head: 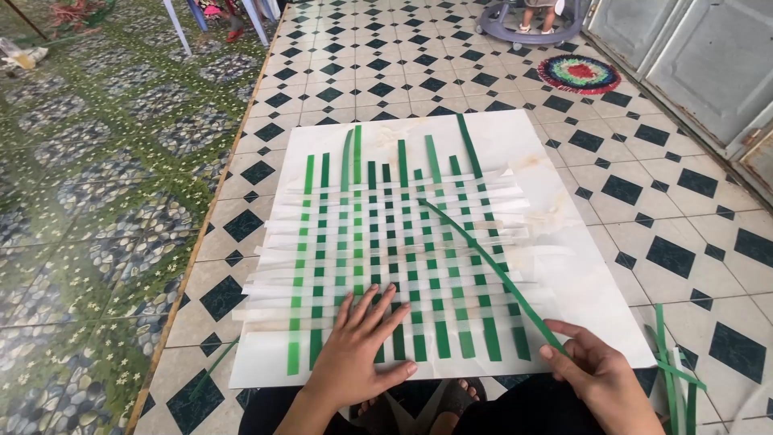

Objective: Weaving green plastic strips into a grid of white strips on a board

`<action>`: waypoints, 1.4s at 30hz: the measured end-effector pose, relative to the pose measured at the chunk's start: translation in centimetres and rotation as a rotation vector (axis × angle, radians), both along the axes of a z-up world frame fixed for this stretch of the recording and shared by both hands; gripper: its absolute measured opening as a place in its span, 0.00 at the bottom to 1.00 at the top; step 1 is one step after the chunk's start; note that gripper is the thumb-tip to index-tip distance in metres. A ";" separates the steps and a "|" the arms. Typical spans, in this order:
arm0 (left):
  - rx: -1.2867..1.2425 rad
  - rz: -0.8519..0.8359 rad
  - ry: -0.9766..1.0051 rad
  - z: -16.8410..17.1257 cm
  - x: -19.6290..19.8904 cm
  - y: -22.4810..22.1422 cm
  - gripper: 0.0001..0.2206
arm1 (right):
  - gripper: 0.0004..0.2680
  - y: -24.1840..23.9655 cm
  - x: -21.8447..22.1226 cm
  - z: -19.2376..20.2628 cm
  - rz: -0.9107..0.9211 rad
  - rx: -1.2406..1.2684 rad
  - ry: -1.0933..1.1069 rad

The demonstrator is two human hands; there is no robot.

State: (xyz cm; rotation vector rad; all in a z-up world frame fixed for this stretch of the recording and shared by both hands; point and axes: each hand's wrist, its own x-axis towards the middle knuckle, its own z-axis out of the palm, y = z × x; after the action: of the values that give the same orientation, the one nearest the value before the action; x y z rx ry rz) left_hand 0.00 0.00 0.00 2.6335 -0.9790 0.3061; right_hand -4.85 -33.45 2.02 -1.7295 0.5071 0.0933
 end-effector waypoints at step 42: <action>-0.043 -0.043 0.226 2.0 -0.5 0.9 0.43 | 0.12 5.3 5.3 0.8 -0.372 0.050 -0.472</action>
State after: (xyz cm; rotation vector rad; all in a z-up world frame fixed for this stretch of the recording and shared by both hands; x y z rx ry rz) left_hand -0.46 0.86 2.00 2.5362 -0.9401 0.0183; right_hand 0.46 -28.15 2.79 -1.5144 0.4581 -0.5509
